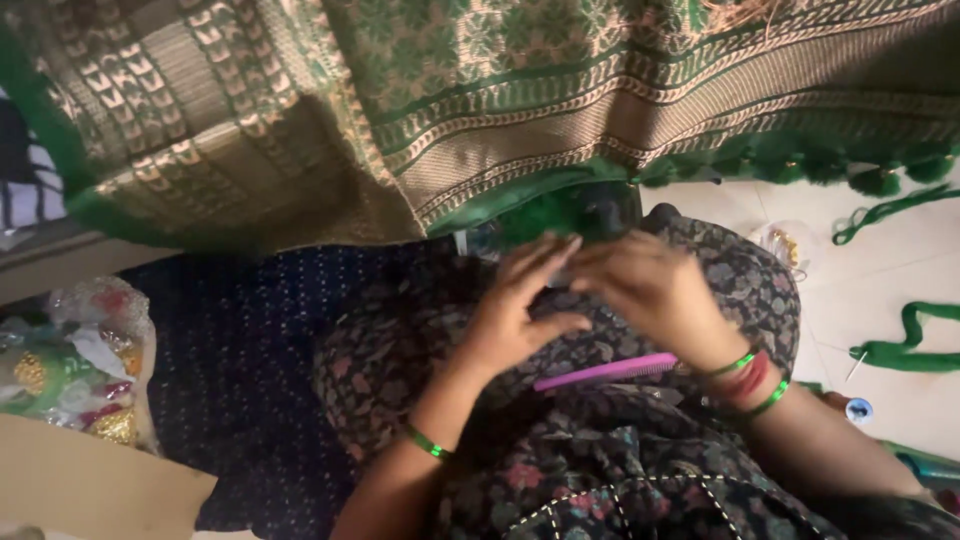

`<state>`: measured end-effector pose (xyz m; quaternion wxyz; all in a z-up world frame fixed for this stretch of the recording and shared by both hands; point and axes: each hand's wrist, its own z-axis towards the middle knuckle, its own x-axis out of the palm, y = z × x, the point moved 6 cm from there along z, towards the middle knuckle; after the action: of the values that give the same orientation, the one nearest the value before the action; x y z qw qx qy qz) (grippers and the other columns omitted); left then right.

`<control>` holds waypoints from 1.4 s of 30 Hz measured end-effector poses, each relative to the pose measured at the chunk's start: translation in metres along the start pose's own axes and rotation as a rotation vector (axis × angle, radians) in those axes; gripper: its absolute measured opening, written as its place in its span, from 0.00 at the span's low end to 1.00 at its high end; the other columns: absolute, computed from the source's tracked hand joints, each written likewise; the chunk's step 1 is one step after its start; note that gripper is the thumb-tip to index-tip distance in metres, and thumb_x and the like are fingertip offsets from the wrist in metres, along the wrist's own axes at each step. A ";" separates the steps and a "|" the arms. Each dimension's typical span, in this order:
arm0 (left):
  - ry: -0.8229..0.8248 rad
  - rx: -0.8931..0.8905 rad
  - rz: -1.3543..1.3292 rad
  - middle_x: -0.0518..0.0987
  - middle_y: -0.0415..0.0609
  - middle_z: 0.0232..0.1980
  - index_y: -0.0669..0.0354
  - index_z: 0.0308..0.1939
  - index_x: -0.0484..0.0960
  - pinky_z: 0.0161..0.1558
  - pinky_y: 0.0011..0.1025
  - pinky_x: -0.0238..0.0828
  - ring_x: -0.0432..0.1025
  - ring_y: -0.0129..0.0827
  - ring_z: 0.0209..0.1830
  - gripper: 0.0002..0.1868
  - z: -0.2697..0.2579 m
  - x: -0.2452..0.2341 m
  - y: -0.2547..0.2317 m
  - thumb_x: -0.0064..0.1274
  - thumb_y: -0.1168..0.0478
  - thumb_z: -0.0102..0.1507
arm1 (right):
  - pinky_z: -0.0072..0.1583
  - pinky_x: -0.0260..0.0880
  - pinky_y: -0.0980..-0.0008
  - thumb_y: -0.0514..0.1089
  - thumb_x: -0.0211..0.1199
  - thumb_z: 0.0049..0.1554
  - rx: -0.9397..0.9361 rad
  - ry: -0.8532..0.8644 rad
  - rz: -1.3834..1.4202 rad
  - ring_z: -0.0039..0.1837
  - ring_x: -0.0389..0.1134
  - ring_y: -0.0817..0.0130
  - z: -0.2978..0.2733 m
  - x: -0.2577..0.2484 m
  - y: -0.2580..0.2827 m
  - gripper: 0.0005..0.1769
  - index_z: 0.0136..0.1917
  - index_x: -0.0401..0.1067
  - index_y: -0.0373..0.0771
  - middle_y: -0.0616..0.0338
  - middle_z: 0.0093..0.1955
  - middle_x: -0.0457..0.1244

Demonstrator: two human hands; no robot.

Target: Tying decorative green tassels and knots to the edge of a green and gold saree.

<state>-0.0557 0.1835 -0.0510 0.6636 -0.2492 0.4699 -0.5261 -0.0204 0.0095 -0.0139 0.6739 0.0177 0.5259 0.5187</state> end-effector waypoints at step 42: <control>-0.010 -0.269 -0.977 0.83 0.52 0.53 0.70 0.54 0.81 0.60 0.34 0.76 0.78 0.33 0.53 0.11 0.038 0.001 -0.078 0.57 0.75 0.67 | 0.44 0.74 0.72 0.28 0.58 0.62 0.210 -0.184 0.704 0.43 0.72 0.70 -0.020 -0.045 0.007 0.06 0.49 0.76 0.30 0.55 0.44 0.69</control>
<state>-0.0585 0.1512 0.0293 0.3044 -0.5256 0.3588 -0.7088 -0.0358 -0.0301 0.0118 0.4932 0.3131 0.4751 0.6580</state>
